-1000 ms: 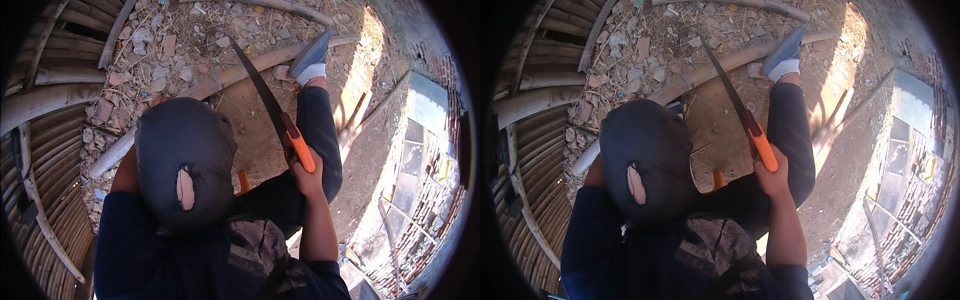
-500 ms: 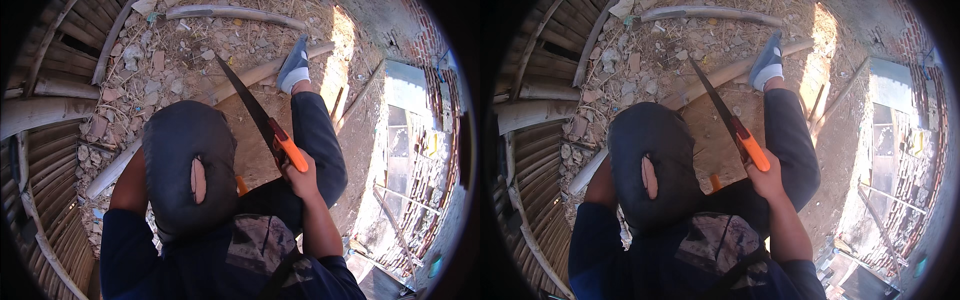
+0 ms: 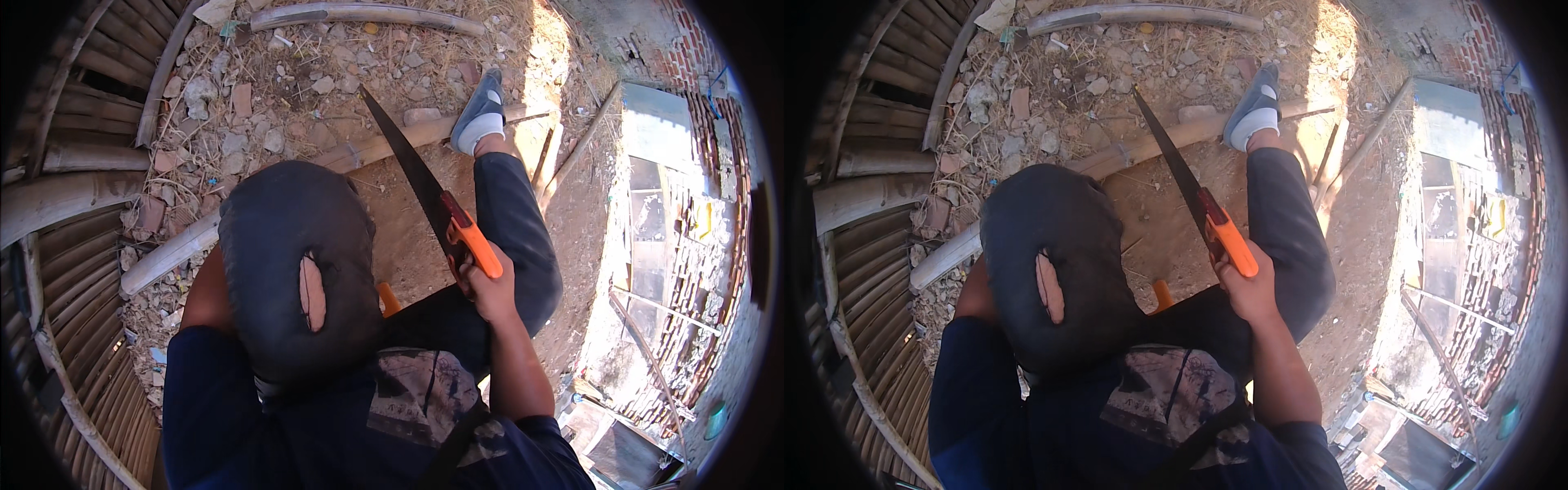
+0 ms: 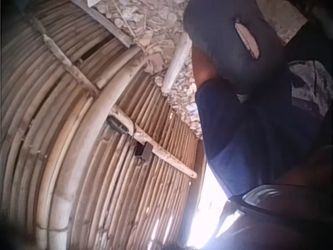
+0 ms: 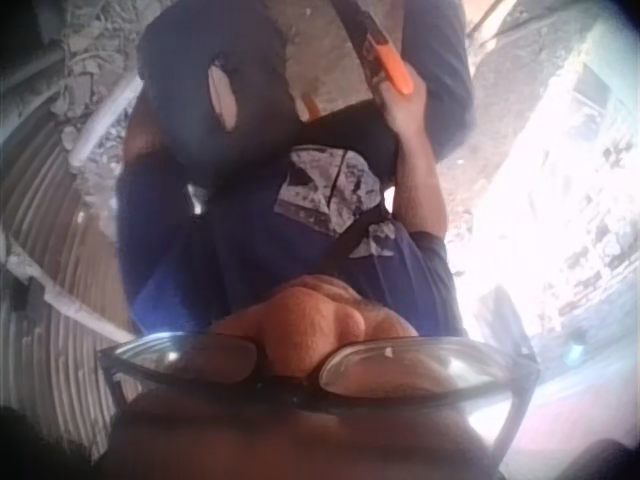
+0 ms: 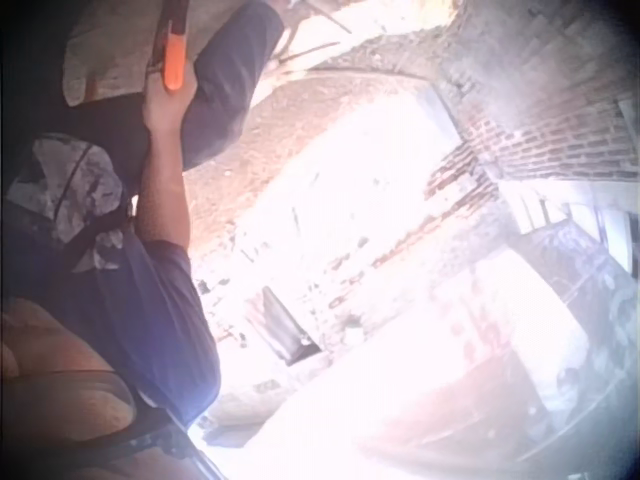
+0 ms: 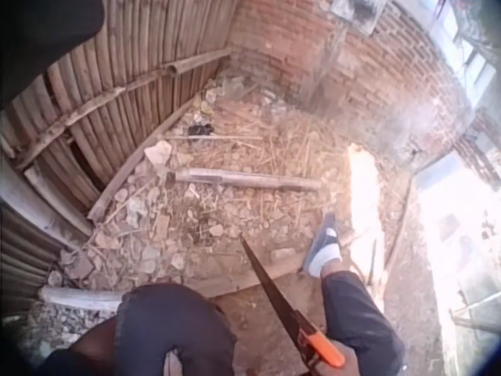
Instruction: The person saws a bamboo pole using a hand saw while holding it steady with their left hand.
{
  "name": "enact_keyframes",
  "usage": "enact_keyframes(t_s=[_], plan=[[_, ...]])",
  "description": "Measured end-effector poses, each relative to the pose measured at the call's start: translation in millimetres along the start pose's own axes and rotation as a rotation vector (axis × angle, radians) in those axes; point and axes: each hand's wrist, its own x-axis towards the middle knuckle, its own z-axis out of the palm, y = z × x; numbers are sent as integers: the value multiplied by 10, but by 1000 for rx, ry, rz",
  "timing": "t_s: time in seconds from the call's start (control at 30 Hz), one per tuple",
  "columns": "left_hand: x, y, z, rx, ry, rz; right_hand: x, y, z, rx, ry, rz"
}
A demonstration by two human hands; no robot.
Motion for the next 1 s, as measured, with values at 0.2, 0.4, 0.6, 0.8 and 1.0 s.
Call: enact_keyframes(t_s=[0.2, 0.4, 0.6, 0.8, 1.0], plan=[[177, -78, 69, 221, 66, -41, 132, 139, 15, -32, 95, -49], [625, -97, -192, 393, 222, -20, 415, 377, 30, -63, 127, -46], [613, 267, -458, 441, 127, -27, 555, 410, 8, -11, 99, 29], [707, 183, -353, 436, 179, -35, 566, 520, -72, -35, 55, 32], [684, 160, -205, 474, 160, -108, 654, 483, -4, -60, 28, -13]])
